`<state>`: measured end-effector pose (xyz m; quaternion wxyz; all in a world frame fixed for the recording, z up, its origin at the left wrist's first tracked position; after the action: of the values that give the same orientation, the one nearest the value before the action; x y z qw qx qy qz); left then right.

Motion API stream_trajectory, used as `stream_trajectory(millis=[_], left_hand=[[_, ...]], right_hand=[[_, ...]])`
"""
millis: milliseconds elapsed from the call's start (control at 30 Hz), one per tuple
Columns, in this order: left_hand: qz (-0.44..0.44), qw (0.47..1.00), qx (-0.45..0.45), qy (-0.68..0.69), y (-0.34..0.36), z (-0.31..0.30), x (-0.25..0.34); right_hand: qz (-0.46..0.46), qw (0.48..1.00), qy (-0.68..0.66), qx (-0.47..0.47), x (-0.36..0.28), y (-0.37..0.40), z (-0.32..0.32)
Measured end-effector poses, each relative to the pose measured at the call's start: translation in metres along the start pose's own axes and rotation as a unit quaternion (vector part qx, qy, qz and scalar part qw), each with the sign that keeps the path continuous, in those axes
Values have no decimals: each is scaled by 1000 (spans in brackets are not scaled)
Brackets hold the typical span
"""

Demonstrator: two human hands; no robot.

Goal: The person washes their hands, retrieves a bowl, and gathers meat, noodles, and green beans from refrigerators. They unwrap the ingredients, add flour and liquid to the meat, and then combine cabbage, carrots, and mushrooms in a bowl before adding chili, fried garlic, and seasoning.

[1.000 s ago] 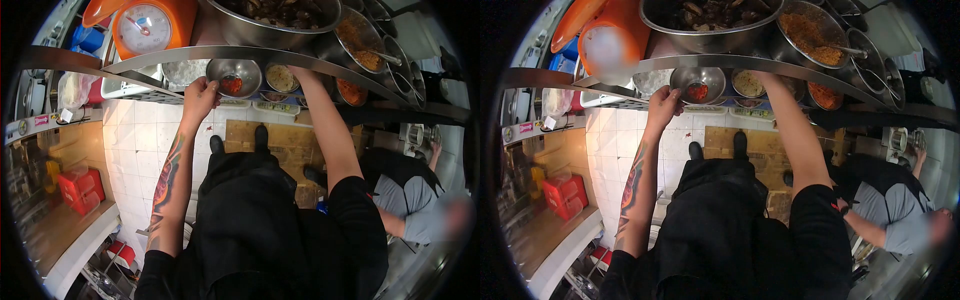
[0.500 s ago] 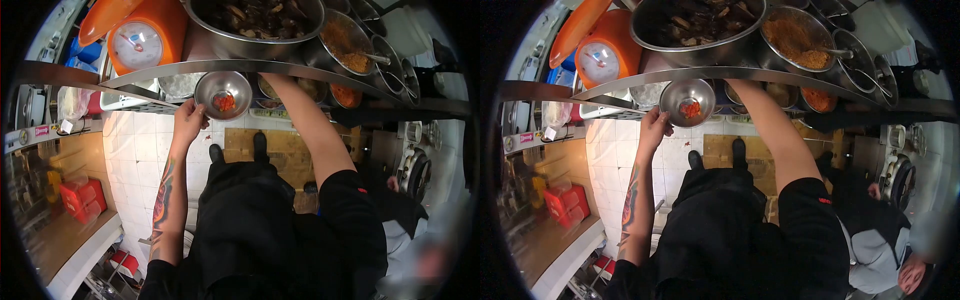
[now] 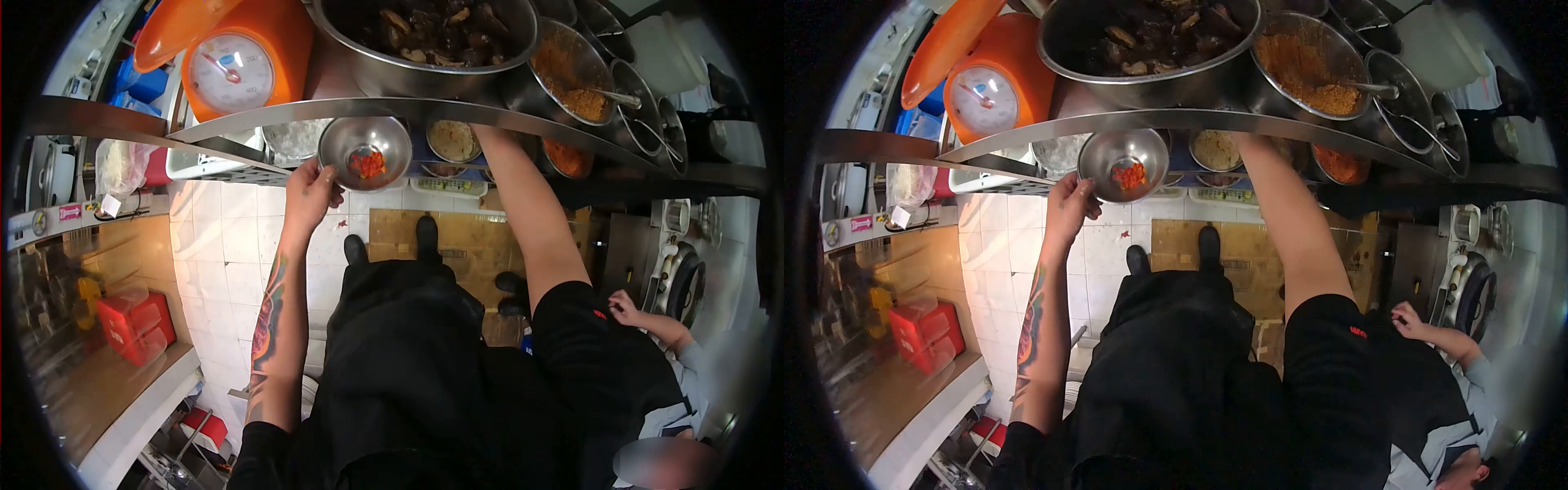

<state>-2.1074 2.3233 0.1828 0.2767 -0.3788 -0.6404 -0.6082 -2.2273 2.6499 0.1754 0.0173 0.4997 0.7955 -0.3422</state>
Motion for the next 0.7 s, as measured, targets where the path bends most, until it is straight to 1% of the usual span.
stream_trajectory(millis=[100,167,233,267,300,333,367,433,467,533,567,600,633,667,700], left_hand=[[4,1000,1,-9,-10,4,4],[8,1000,-6,8,-14,11,9],[3,1000,0,-7,-19,16,14],[5,1000,-1,-7,-21,17,15],[11,1000,-8,-12,-24,19,15],[16,1000,-17,-18,-26,21,16],[19,999,-21,-20,-26,23,18],[10,999,-25,-17,-22,24,17],[14,999,-30,-19,-18,25,16],[5,999,-43,8,-14,27,16],[13,999,-49,7,-11,26,15],[12,999,-47,4,-9,23,10],[15,999,-47,1,-8,20,7],[27,999,-46,-9,-10,17,0],[43,998,-48,-19,-11,15,-5]], right_hand=[[22,1000,-2,-16,6,3,-4],[58,997,1,-60,5,8,-4],[109,978,19,-175,-11,22,2],[82,981,17,-176,-28,28,0],[-23,997,-25,-76,-56,30,-21],[-136,989,-50,11,-85,35,-42],[-134,990,-45,14,-94,42,-48],[-96,972,-178,122,-99,59,-59],[-94,972,-173,126,-101,71,-59],[-42,966,-190,169,-92,93,-59],[-45,967,-182,175,-89,102,-60],[73,961,-185,194,-76,115,-61],[188,940,-185,215,-61,129,-59],[271,906,-243,215,-42,147,-37],[247,908,-257,218,-23,163,-15]])
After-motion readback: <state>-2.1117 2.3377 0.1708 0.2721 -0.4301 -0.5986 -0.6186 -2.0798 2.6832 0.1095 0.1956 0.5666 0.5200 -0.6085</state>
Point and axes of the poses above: each hand's wrist, its own y-axis away from the middle knuckle, its own z-axis out of the palm, x = y × z, the point moved 4 cm from there along -y, towards the middle knuckle, and after that the axes turned 14 degrees about -z, right-handed, at the moved point
